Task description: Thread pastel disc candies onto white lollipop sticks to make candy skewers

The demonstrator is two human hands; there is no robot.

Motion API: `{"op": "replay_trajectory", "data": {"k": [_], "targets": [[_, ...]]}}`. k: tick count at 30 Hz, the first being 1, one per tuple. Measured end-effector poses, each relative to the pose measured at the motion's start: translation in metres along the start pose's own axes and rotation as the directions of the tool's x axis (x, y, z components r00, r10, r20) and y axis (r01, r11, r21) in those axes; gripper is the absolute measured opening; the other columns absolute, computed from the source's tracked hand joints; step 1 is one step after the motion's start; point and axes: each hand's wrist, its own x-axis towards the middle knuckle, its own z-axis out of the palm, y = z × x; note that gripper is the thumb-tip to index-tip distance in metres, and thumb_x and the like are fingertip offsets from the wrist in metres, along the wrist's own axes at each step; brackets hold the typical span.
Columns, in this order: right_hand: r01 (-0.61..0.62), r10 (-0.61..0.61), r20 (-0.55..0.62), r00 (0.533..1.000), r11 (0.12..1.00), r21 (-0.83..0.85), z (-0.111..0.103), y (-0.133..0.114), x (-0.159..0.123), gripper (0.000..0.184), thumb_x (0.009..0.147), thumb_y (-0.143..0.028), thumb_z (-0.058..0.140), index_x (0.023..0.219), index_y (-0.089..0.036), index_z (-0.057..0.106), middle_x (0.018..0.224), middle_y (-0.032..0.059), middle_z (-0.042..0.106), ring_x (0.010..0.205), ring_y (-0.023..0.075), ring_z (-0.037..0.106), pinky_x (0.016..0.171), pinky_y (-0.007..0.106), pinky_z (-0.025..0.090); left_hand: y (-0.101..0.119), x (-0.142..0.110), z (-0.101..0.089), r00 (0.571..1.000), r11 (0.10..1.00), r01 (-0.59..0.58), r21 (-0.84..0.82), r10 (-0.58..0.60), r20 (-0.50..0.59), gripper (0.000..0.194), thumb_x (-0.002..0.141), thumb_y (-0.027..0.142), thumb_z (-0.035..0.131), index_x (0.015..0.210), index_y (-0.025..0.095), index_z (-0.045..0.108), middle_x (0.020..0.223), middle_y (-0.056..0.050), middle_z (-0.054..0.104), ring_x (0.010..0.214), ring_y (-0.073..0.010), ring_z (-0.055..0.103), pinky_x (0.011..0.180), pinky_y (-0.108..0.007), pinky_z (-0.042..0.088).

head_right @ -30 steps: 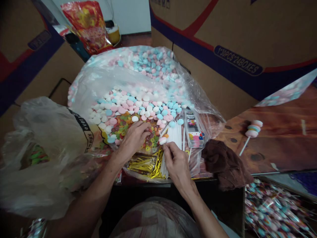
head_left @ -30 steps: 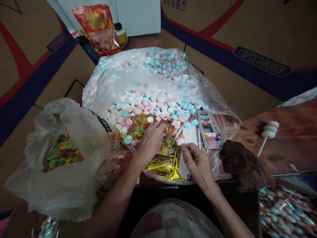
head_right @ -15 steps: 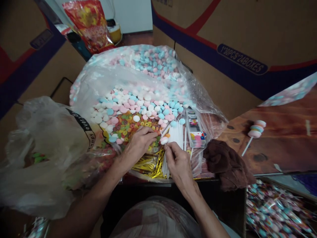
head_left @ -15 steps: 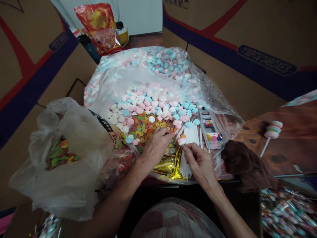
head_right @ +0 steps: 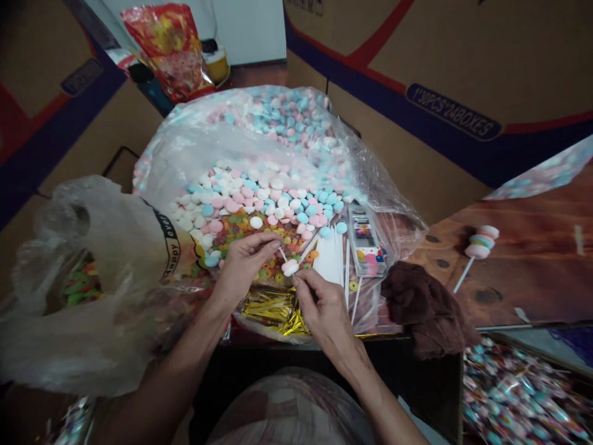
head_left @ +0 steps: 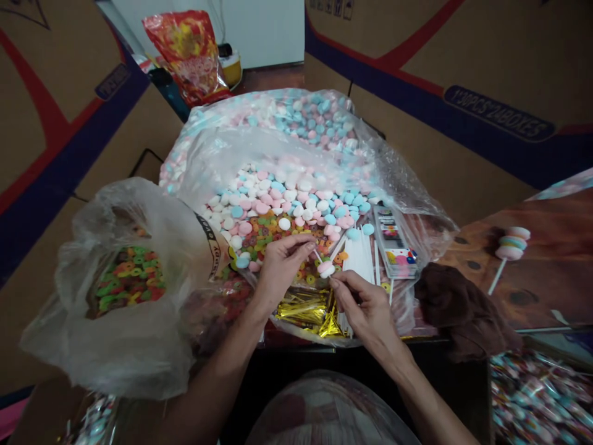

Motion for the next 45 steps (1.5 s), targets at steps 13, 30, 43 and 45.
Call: {"op": "replay_trajectory", "data": {"k": [13,30,43,45], "targets": [[-0.082,0.081,0.012,0.997,0.987,0.14,0.005,0.002,-0.001,0.023,0.094,-0.035,0.053,0.084,-0.017,0.063,0.056,-0.0055,0.04,0.051,0.0089,0.036,0.047,0.021,0.029,-0.007,-0.007,-0.006,1.0,1.0,0.003,0.023,-0.003,-0.001,0.017,0.08,0.028,0.068,0.091,0.016,0.075,0.077,-0.003,0.075,0.067,-0.0154,0.07,0.066,-0.026,0.057],[0.039,-0.038,0.014,0.999,0.999,-0.016,0.006,0.002,0.001,0.022,0.095,-0.03,0.052,0.079,-0.017,0.061,0.058,-0.0054,0.042,0.051,0.0079,0.038,0.048,0.02,0.031,-0.01,-0.015,-0.004,0.974,0.949,0.226,-0.22,-0.215,0.074,0.05,0.07,0.038,0.08,0.112,0.018,0.06,0.094,-0.008,0.076,0.088,-0.0207,0.073,0.079,-0.032,0.058],[0.04,-0.031,-0.181,0.983,0.998,0.047,0.005,-0.002,0.005,0.021,0.092,-0.033,0.058,0.078,-0.018,0.062,0.057,-0.0036,0.056,0.048,0.0084,0.047,0.047,0.02,0.037,0.001,-0.012,0.003,0.972,0.991,0.135,-0.022,-0.128,0.198,0.035,0.085,0.038,0.064,0.114,0.02,0.056,0.088,-0.003,0.071,0.075,-0.0151,0.067,0.066,-0.025,0.052],[0.011,0.01,-0.27,0.963,0.997,0.075,-0.001,0.001,0.007,0.022,0.091,-0.036,0.06,0.079,-0.018,0.063,0.058,-0.0031,0.056,0.047,0.0085,0.045,0.044,0.02,0.035,-0.001,-0.003,0.008,0.988,0.972,-0.072,0.224,0.038,0.152,0.022,0.091,0.031,0.055,0.109,0.02,0.064,0.095,-0.005,0.07,0.081,-0.0165,0.066,0.072,-0.029,0.053]]}}
